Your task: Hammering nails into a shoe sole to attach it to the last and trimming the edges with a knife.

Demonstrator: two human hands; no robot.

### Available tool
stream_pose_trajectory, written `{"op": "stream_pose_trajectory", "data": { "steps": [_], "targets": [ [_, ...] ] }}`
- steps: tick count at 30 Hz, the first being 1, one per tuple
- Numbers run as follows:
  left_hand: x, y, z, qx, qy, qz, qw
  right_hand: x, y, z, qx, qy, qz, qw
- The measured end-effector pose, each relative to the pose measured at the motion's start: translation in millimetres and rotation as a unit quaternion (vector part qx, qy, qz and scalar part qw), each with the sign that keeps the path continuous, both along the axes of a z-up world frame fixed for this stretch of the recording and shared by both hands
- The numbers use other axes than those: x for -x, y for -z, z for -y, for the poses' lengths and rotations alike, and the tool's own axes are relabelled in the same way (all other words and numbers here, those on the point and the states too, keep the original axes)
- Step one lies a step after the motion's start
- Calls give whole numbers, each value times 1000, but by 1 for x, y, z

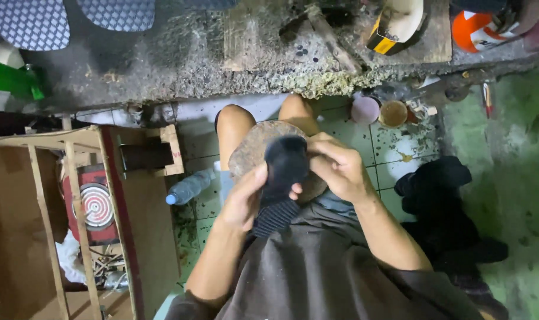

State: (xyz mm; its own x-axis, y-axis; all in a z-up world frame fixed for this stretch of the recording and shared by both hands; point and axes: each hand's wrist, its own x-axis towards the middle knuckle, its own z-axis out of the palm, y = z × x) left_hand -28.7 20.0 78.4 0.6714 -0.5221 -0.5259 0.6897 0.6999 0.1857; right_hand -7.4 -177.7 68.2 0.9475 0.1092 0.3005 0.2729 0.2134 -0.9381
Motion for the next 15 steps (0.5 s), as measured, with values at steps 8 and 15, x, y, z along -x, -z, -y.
{"op": "stream_pose_trajectory", "data": {
  "steps": [8,15],
  "targets": [
    [-21,-62,-11,-608,33,709,355,4,-26,-4,161,8,-114,980],
    [5,18,12,-629,-280,513,513,13,3,-21,-17,98,-196,975]
  ]
}}
